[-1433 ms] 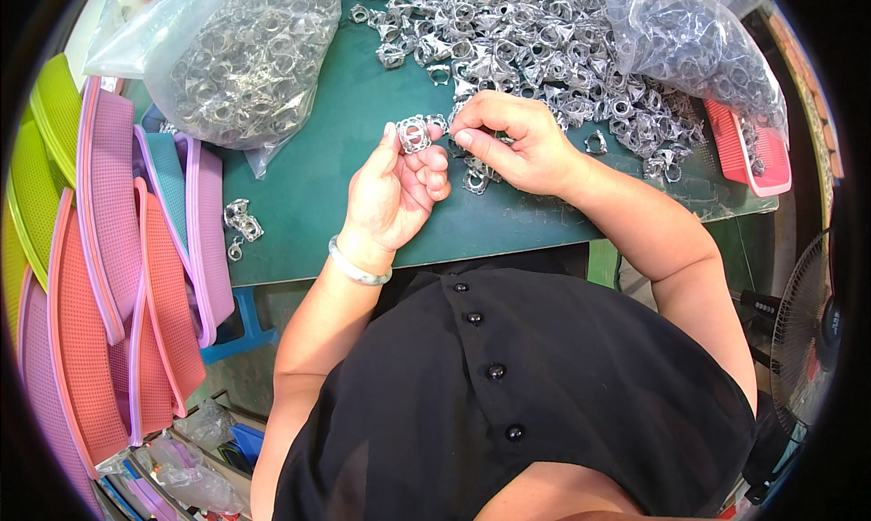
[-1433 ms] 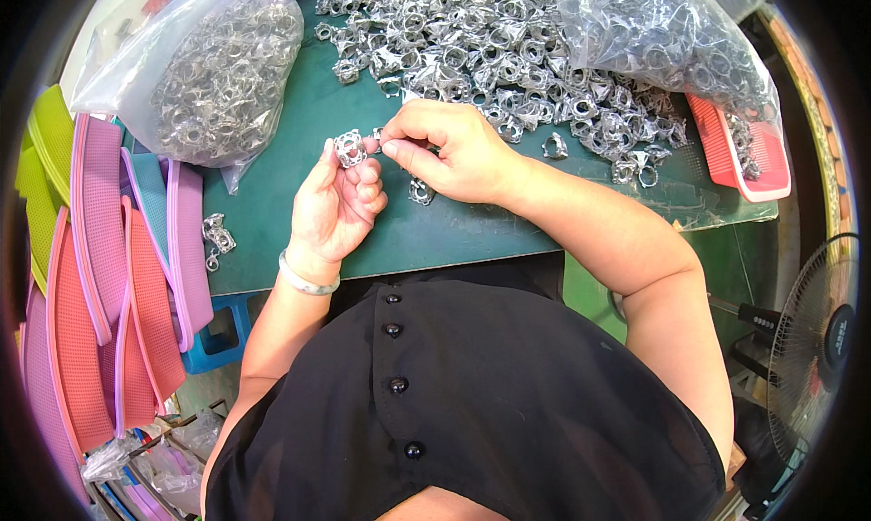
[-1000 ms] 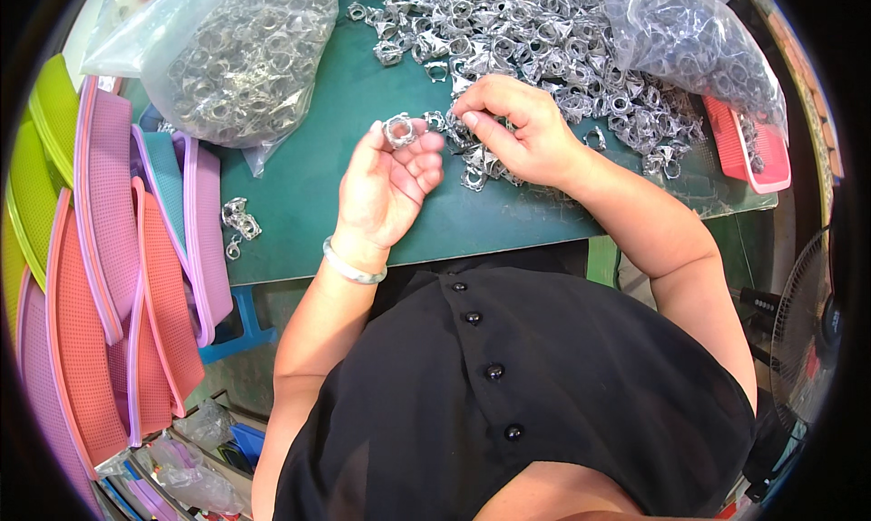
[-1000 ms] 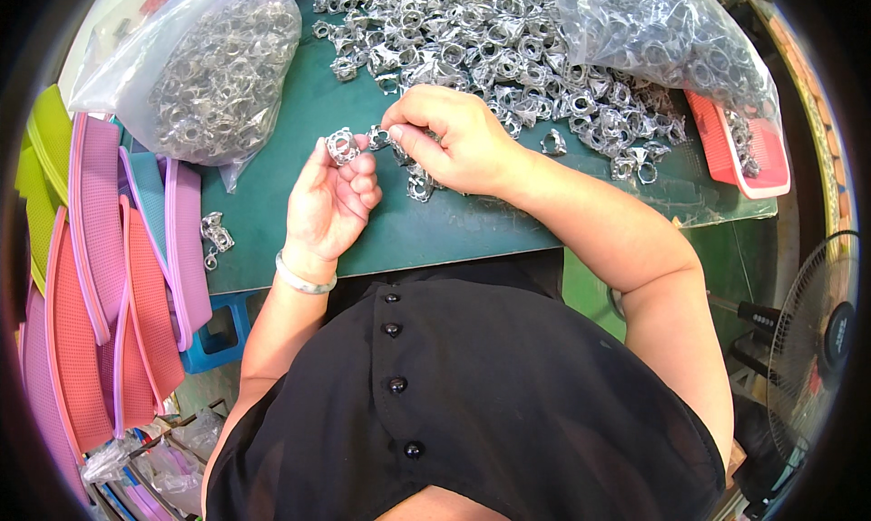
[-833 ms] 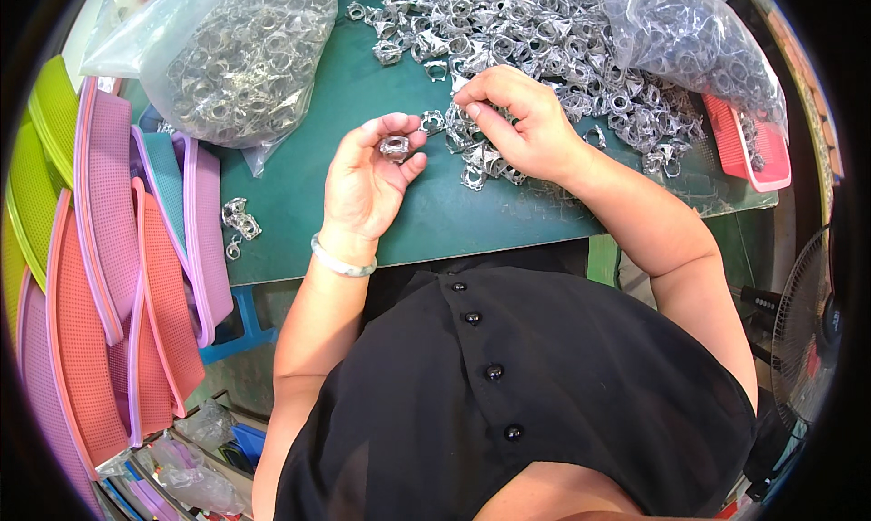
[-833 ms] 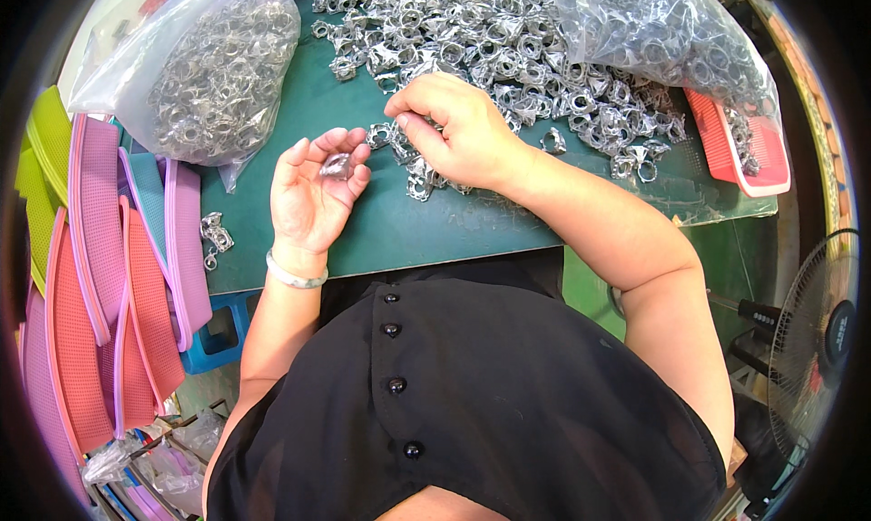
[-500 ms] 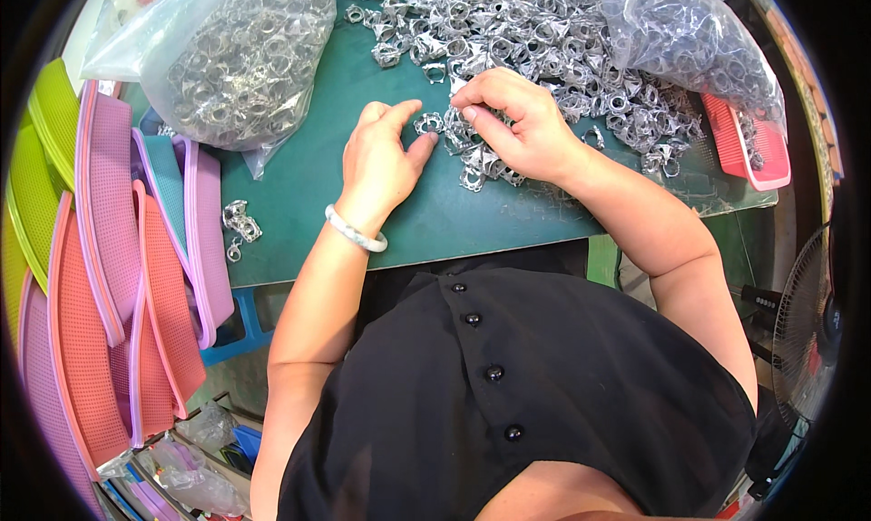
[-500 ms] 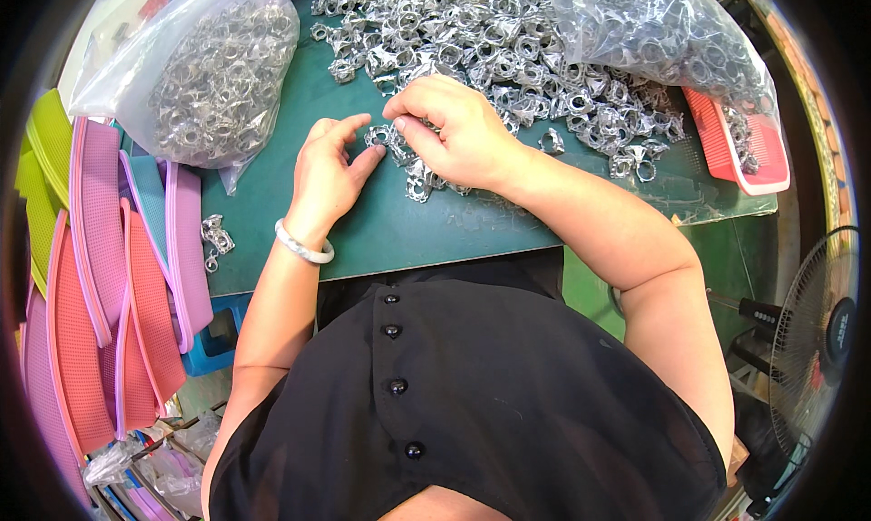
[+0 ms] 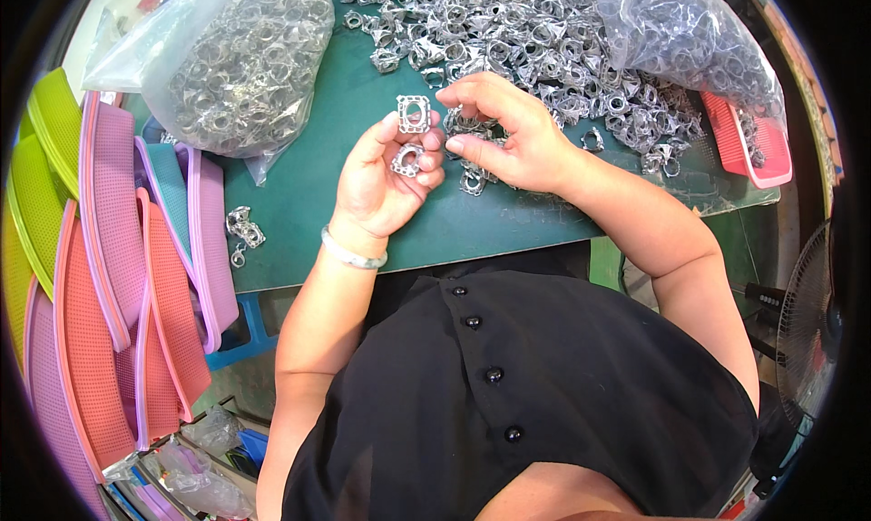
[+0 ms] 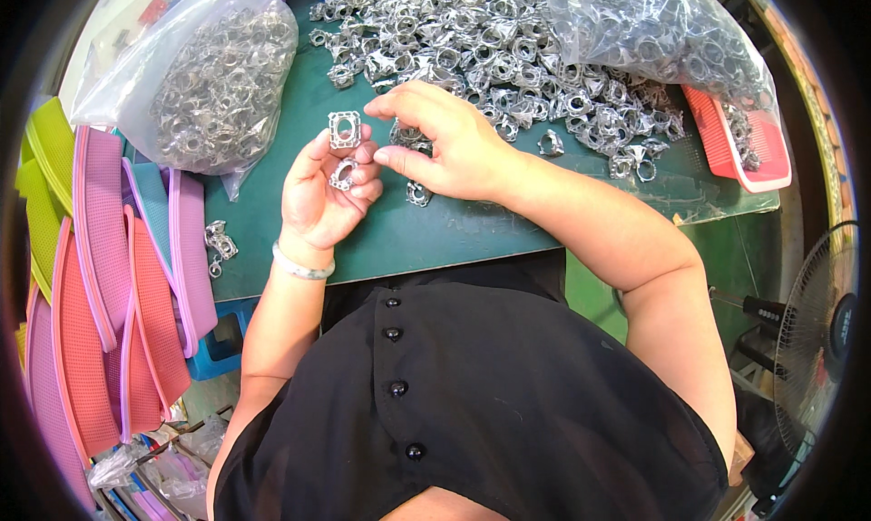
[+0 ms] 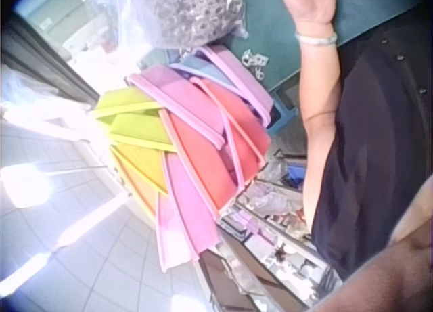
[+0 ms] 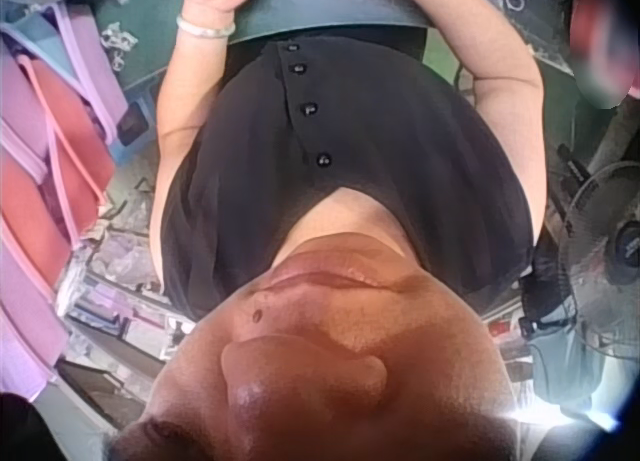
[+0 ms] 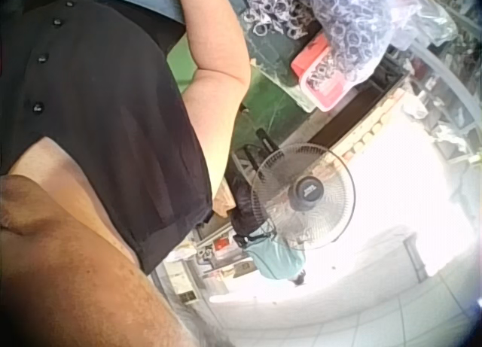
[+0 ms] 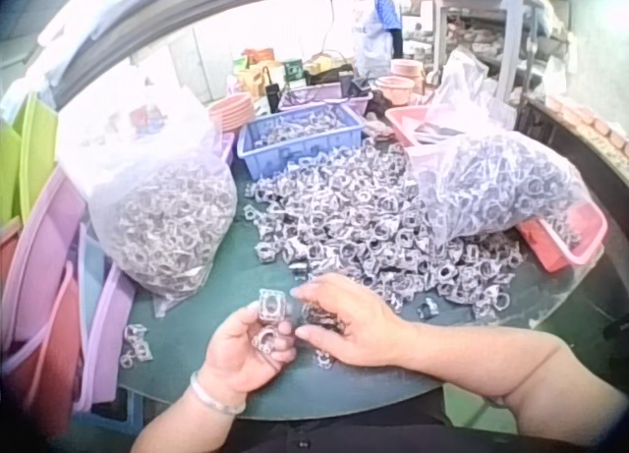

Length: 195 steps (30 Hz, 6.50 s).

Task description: The person picks up silver metal buckles from a pile on a green workbench by hand, turns them over to check different sides, and places them into plastic trays or separate piles.

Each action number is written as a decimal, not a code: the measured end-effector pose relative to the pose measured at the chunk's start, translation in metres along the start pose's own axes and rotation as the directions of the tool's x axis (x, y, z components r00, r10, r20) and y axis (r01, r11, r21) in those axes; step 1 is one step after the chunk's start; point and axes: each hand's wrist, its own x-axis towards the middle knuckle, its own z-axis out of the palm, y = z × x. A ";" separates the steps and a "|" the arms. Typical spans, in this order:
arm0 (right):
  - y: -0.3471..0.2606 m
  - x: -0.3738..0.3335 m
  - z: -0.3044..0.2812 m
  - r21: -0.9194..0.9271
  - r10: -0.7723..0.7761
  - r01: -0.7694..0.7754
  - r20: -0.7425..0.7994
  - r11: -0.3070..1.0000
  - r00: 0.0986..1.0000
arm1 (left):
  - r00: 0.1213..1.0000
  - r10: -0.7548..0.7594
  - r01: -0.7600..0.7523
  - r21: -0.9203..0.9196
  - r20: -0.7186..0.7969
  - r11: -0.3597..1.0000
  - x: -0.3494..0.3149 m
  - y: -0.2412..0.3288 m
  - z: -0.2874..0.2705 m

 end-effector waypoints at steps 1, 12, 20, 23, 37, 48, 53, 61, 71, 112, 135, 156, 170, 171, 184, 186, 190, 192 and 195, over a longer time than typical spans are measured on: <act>-0.002 0.000 -0.001 0.005 0.003 -0.004 0.014 1.000 1.000 | 0.999 -0.009 0.010 -0.043 0.031 0.999 0.000 -0.004 0.002; 0.003 -0.001 0.001 0.033 -0.039 0.040 -0.024 0.999 0.999 | 0.996 -0.025 0.037 -0.146 0.084 0.989 0.002 -0.024 0.003; 0.002 -0.002 0.002 0.045 0.003 -0.002 -0.026 0.999 1.000 | 0.997 -0.029 0.037 -0.124 0.066 0.992 0.001 -0.024 0.005; 0.002 -0.002 0.002 0.049 0.005 -0.004 -0.026 0.999 1.000 | 0.999 -0.025 0.028 -0.084 0.041 0.996 0.000 -0.024 0.008; 0.001 -0.002 0.000 0.073 -0.027 0.025 0.024 0.997 0.999 | 0.998 -0.035 0.040 -0.080 0.054 0.996 -0.001 -0.023 0.009; 0.002 -0.002 0.000 0.065 -0.066 0.065 0.010 0.996 0.998 | 0.997 -0.032 0.037 -0.072 0.068 0.997 -0.001 -0.023 0.007; 0.001 -0.002 -0.001 0.053 -0.069 0.069 -0.002 0.996 0.998 | 0.997 -0.029 0.035 -0.081 0.077 0.996 0.000 -0.023 0.006; 0.002 -0.001 0.001 0.070 -0.024 0.026 -0.037 0.997 0.999 | 0.998 0.020 -0.018 -0.027 0.054 0.999 -0.002 -0.023 0.007; 0.006 -0.001 0.001 0.119 0.012 -0.004 -0.068 0.993 0.998 | 0.810 0.582 -0.435 0.737 0.070 0.516 -0.007 -0.019 0.014; 0.010 0.003 -0.001 -0.019 -0.016 0.014 -0.154 1.000 0.988 | 0.705 0.319 -0.204 0.611 0.634 -0.765 0.015 0.078 0.049; 0.010 0.000 -0.006 -0.003 0.033 -0.033 -0.035 0.999 0.999 | 0.438 0.615 -0.440 0.753 0.656 -0.490 0.024 -0.014 0.018; 0.003 -0.003 -0.001 0.151 0.003 -0.013 0.069 0.988 0.998 | 0.711 0.658 -0.540 0.793 0.250 0.282 -0.004 -0.030 0.010; 0.009 -0.005 0.003 0.258 0.048 -0.067 0.080 0.964 0.996 | 0.806 0.588 -0.451 0.712 0.066 0.538 -0.004 -0.031 0.012; 0.009 -0.004 0.002 0.234 0.040 -0.058 0.083 0.970 0.996 | 0.799 0.597 -0.460 0.710 0.070 0.533 -0.004 -0.031 0.012; 0.010 -0.004 0.001 0.326 0.155 -0.170 0.073 0.930 0.985 | 0.826 0.562 -0.452 0.652 0.048 0.609 -0.004 -0.033 0.019; 0.012 -0.003 0.000 0.342 0.164 -0.185 0.090 0.921 0.982 | 0.819 0.572 -0.467 0.637 0.049 0.613 -0.004 -0.034 0.020; 0.011 -0.002 -0.003 0.424 0.220 -0.262 0.147 0.867 0.964 | 0.813 0.581 -0.460 0.648 0.034 0.607 -0.003 -0.034 0.019; 0.010 -0.001 -0.004 0.451 0.245 -0.304 0.185 0.839 0.952 | 0.813 0.582 -0.455 0.652 0.026 0.606 -0.003 -0.035 0.019; 0.008 -0.001 -0.006 0.471 0.263 -0.330 0.204 0.818 0.943 | 0.814 0.581 -0.458 0.647 0.028 0.610 -0.003 -0.035 0.017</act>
